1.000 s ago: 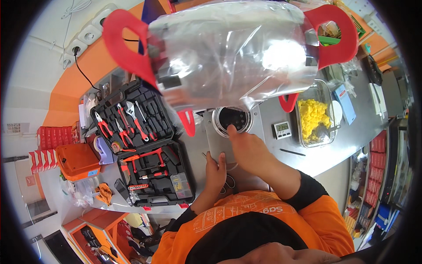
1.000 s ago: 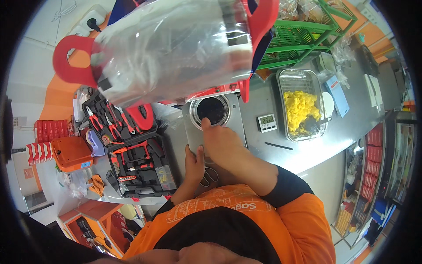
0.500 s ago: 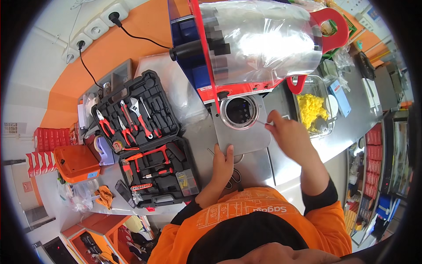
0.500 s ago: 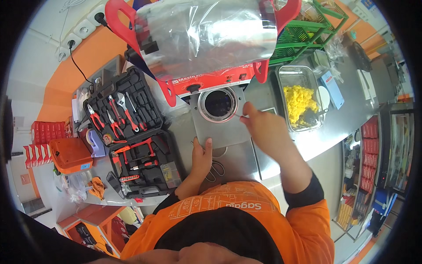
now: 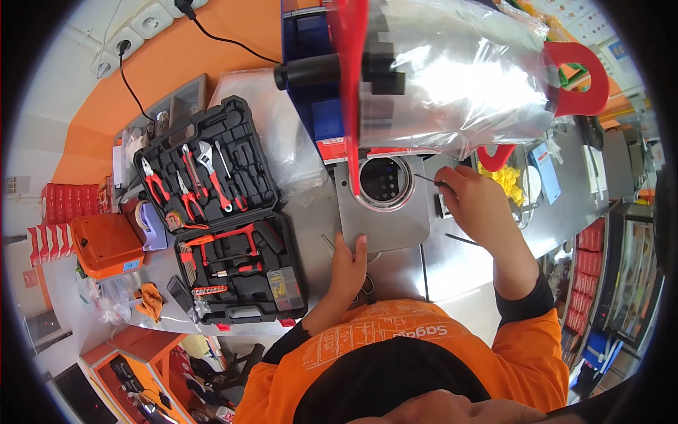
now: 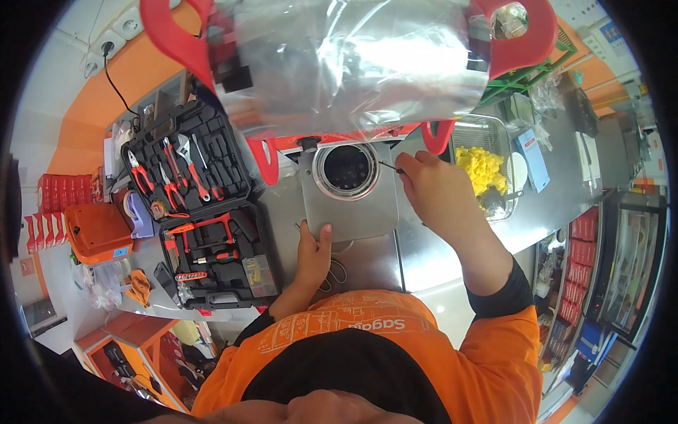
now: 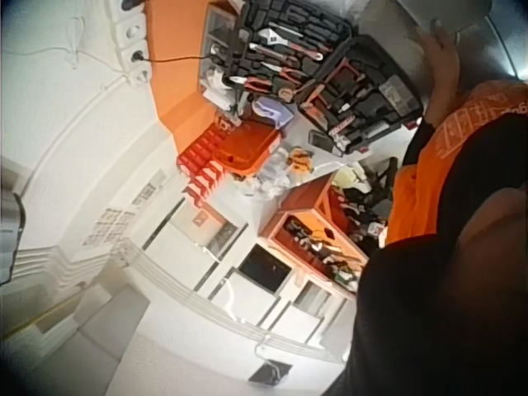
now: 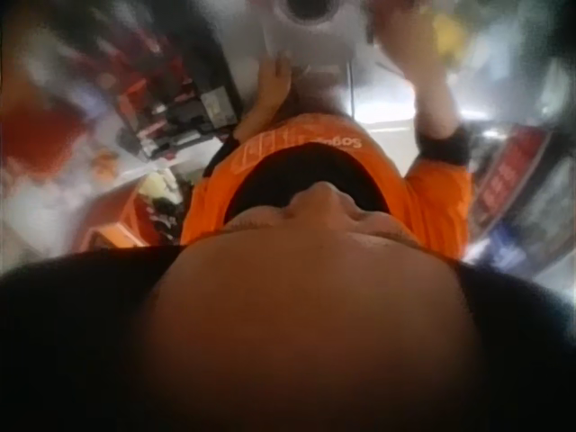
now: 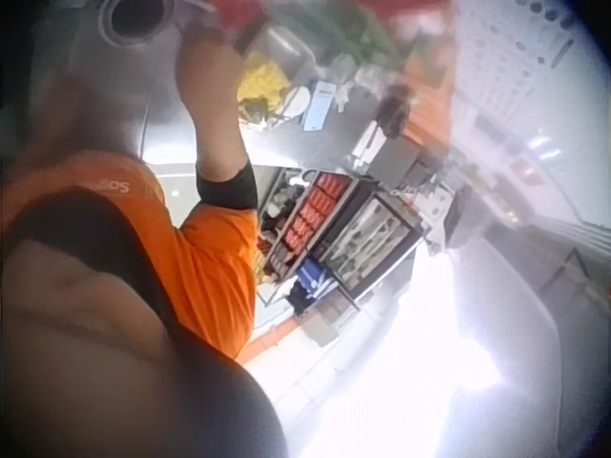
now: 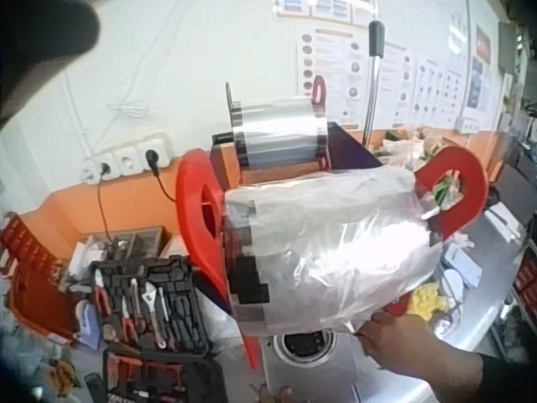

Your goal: The person cleans the heating element and surrounding parts of a cup sealing machine using an orange cloth and a metal tool.

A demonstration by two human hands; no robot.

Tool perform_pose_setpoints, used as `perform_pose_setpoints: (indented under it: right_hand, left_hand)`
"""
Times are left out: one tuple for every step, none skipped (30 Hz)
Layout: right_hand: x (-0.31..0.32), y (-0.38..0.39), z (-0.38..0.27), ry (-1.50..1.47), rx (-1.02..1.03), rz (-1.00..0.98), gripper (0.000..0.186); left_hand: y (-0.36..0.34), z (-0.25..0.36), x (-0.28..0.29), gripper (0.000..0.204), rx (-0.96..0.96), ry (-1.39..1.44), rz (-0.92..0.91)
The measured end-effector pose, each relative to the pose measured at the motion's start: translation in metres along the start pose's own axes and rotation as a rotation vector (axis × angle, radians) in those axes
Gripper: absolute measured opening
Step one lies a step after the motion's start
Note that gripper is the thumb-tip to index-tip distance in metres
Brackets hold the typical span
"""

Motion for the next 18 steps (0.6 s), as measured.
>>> perform_pose_setpoints:
  right_hand:
    - [0.001, 0.000, 0.000, -0.005, -0.019, 0.009, 0.013]
    - [-0.002, 0.003, -0.002, -0.037, -0.015, -0.002, 0.015]
    - [-0.006, 0.009, -0.005, -0.069, -0.012, -0.013, 0.016]
    - [-0.009, 0.015, -0.010, -0.101, -0.010, -0.021, 0.018]
    - [-0.011, 0.022, -0.016, -0.123, -0.020, -0.017, 0.020]
    - [-0.015, 0.030, -0.023, -0.145, -0.031, -0.013, 0.022]
    - [-0.019, 0.037, -0.028, -0.168, -0.045, -0.006, 0.024]
    - [-0.029, 0.043, -0.030, -0.135, -0.070, -0.037, 0.027]
    - [-0.034, 0.047, -0.034, -0.149, -0.084, -0.029, 0.028]
    - [-0.039, 0.050, -0.039, -0.166, -0.094, -0.021, 0.028]
    - [-0.045, 0.053, -0.042, -0.180, -0.108, -0.012, 0.029]
    - [-0.053, 0.056, -0.046, -0.218, -0.076, 0.001, 0.028]
    - [-0.051, 0.057, -0.050, -0.299, -0.075, -0.014, 0.030]
    - [-0.048, 0.058, -0.053, -0.377, -0.078, -0.027, 0.032]
    - [-0.047, 0.059, -0.055, -0.455, -0.080, -0.040, 0.034]
    - [-0.044, 0.059, -0.059, -0.503, -0.068, -0.028, 0.038]
    - [-0.041, 0.060, -0.062, -0.550, -0.055, -0.015, 0.043]
    - [-0.038, 0.061, -0.064, -0.598, -0.040, -0.002, 0.048]
  left_hand:
    - [0.000, 0.001, 0.000, 0.041, 0.043, 0.010, -0.002]
    - [0.000, 0.005, 0.000, 0.040, 0.086, 0.020, -0.004]
    - [0.002, 0.005, -0.002, 0.039, 0.129, 0.030, -0.008]
    - [0.001, 0.008, 0.002, 0.038, 0.040, 0.018, 0.040]
    - [0.001, 0.007, 0.005, 0.037, -0.047, 0.005, 0.089]
    - [0.004, 0.006, 0.009, 0.037, -0.136, -0.008, 0.136]
    - [0.008, 0.020, 0.016, 0.035, -0.248, -0.123, 0.231]
    - [0.014, 0.039, 0.020, 0.034, -0.363, -0.236, 0.320]
    - [0.022, 0.060, 0.023, 0.032, -0.479, -0.347, 0.408]
    - [0.020, 0.069, 0.015, 0.032, -0.462, -0.318, 0.290]
    - [0.019, 0.082, 0.006, 0.032, -0.444, -0.287, 0.170]
    - [0.019, 0.095, -0.005, 0.032, -0.423, -0.257, 0.051]
    - [0.015, 0.096, -0.019, 0.035, -0.242, -0.149, -0.091]
    - [0.012, 0.098, -0.038, 0.039, -0.059, -0.039, -0.234]
    - [0.012, 0.091, -0.056, 0.043, 0.128, 0.069, -0.373]
    - [0.009, 0.084, -0.059, 0.046, 0.228, 0.211, -0.369]
    - [0.006, 0.073, -0.062, 0.050, 0.329, 0.352, -0.363]
    - [0.005, 0.067, -0.065, 0.053, 0.429, 0.493, -0.353]
Point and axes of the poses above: each hand's wrist, its own y-axis away from the middle knuckle, its own x-axis out of the back of the hand, z = x × y, the point moved 10 cm from there along -y, towards the middle knuckle, and after that the axes turned 11 degrees about y, right-handed, at the moved point
